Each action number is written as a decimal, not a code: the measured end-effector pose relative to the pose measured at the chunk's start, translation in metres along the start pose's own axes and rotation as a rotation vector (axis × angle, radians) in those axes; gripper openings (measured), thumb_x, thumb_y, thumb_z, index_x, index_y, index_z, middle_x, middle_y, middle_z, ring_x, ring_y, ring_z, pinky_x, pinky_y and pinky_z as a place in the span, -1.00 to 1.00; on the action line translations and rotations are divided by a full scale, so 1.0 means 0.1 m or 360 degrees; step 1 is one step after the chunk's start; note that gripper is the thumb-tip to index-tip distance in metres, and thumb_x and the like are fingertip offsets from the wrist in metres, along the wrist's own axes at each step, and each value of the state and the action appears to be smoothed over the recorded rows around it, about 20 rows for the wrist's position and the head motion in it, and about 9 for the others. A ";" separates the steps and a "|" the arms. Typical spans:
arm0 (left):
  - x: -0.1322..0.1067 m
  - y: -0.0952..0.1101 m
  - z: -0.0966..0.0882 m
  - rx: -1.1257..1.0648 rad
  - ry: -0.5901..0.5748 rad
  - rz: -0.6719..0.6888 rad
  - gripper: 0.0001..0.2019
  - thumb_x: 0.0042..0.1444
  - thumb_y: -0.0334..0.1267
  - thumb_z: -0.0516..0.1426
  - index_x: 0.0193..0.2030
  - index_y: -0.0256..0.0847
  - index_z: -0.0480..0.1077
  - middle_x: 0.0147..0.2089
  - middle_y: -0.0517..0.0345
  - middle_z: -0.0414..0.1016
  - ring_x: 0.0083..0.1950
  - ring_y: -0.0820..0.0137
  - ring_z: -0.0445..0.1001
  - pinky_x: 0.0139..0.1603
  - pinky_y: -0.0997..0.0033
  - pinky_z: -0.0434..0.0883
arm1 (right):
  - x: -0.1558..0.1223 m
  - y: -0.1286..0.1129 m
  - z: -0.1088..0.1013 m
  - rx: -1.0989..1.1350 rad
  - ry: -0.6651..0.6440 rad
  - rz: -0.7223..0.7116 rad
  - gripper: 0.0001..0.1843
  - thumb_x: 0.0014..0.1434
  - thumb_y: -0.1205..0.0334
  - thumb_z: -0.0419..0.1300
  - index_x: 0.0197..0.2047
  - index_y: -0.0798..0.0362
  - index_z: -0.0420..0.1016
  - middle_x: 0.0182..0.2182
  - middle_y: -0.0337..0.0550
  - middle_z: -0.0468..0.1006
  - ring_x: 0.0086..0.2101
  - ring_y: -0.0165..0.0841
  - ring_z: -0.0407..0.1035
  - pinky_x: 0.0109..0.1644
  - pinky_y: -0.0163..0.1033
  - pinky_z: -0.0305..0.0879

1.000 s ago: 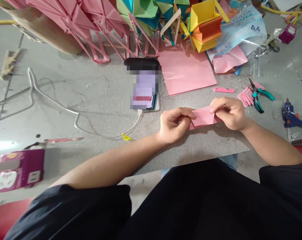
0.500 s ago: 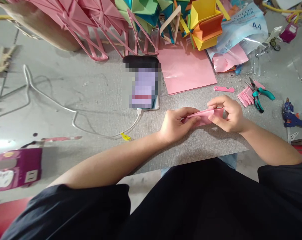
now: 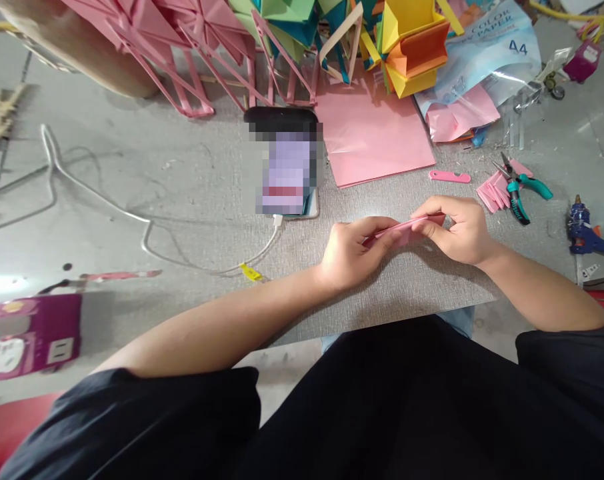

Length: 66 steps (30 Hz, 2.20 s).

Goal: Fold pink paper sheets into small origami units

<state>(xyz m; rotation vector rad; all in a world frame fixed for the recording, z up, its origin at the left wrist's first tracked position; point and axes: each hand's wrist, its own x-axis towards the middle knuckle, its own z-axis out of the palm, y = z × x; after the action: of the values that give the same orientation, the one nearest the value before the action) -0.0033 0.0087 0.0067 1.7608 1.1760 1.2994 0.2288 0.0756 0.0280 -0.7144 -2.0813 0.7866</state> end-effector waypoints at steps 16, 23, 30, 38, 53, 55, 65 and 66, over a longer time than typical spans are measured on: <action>0.01 -0.09 -0.03 0.0361 0.0059 0.0614 -0.93 0.49 -0.26 0.34 0.01 -0.13 0.69 -0.10 0.08 0.86 -0.25 0.36 0.81 -0.21 0.40 0.68 | 0.03 -0.09 0.05 -0.0369 0.0013 -0.0520 -0.85 0.50 0.14 0.39 -0.17 -0.08 0.62 -0.39 -0.26 0.71 -0.42 -0.32 0.50 -0.25 -0.10 0.27; 0.06 -0.10 -0.04 0.0618 0.0187 0.0798 -0.90 0.50 -0.19 0.34 -0.11 -0.06 0.67 -0.33 0.19 0.70 -0.26 0.31 0.62 -0.19 0.21 0.54 | -0.01 -0.03 0.10 -0.0535 0.0064 -0.0705 -0.87 0.50 0.07 0.39 -0.12 -0.13 0.60 -0.36 -0.26 0.69 -0.35 -0.27 0.52 -0.21 -0.06 0.24; 0.09 -0.15 -0.08 0.0661 0.0315 0.0876 -0.91 0.45 -0.22 0.37 -0.15 -0.06 0.62 -0.39 0.23 0.55 -0.33 0.33 0.39 -0.29 0.21 0.31 | 0.00 0.00 0.07 -0.0469 0.0072 -0.0634 -0.84 0.51 0.03 0.39 -0.13 -0.12 0.61 -0.35 -0.25 0.71 -0.36 -0.27 0.51 -0.22 -0.05 0.22; 0.12 -0.26 -0.10 0.0724 0.0326 0.0796 -0.80 0.52 -0.08 0.30 -0.16 -0.04 0.69 -0.43 0.17 0.52 -0.32 0.28 0.40 -0.28 0.19 0.36 | 0.01 0.10 -0.03 -0.0549 0.0091 -0.0623 -0.88 0.48 0.09 0.40 -0.14 -0.13 0.65 -0.35 -0.27 0.75 -0.36 -0.25 0.59 -0.19 -0.04 0.24; 0.07 -0.23 -0.03 0.0710 0.0224 0.0922 -0.84 0.51 -0.18 0.29 -0.18 -0.06 0.59 -0.39 0.18 0.50 -0.30 0.28 0.37 -0.24 0.16 0.36 | 0.00 -0.04 0.14 -0.0589 -0.0007 -0.0777 -0.99 0.51 0.22 0.31 -0.05 -0.09 0.57 -0.31 -0.25 0.72 -0.32 -0.28 0.54 -0.21 -0.08 0.30; 0.07 -0.22 -0.03 0.0747 0.0201 0.0899 -0.81 0.52 -0.15 0.27 -0.19 -0.05 0.59 -0.40 0.18 0.49 -0.31 0.28 0.35 -0.23 0.15 0.34 | 0.00 -0.05 0.14 -0.0615 0.0001 -0.0788 -0.97 0.53 0.21 0.29 -0.05 -0.10 0.56 -0.30 -0.25 0.73 -0.33 -0.29 0.54 -0.21 -0.08 0.31; 0.10 -0.14 -0.06 0.0637 0.0269 0.0977 -0.85 0.50 -0.22 0.33 -0.16 -0.10 0.52 -0.39 0.25 0.48 -0.34 0.35 0.37 -0.32 0.26 0.31 | -0.02 -0.05 0.13 -0.0438 0.0081 -0.0699 -0.96 0.48 0.22 0.39 -0.06 -0.06 0.61 -0.30 -0.25 0.77 -0.35 -0.32 0.57 -0.20 -0.11 0.33; 0.09 -0.14 -0.06 0.0615 0.0302 0.0963 -0.87 0.50 -0.23 0.33 -0.14 -0.11 0.52 -0.37 0.26 0.50 -0.34 0.37 0.39 -0.32 0.28 0.33 | -0.02 -0.03 0.12 -0.0377 0.0090 -0.0625 -0.91 0.46 0.20 0.41 0.00 -0.05 0.63 -0.26 -0.22 0.79 -0.32 -0.31 0.60 -0.18 -0.11 0.37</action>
<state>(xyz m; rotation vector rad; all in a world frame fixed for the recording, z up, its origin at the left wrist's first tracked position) -0.0118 0.0228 -0.0008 2.4486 1.0861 1.6937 0.2195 0.0685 0.0237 -0.4213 -2.1887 0.3017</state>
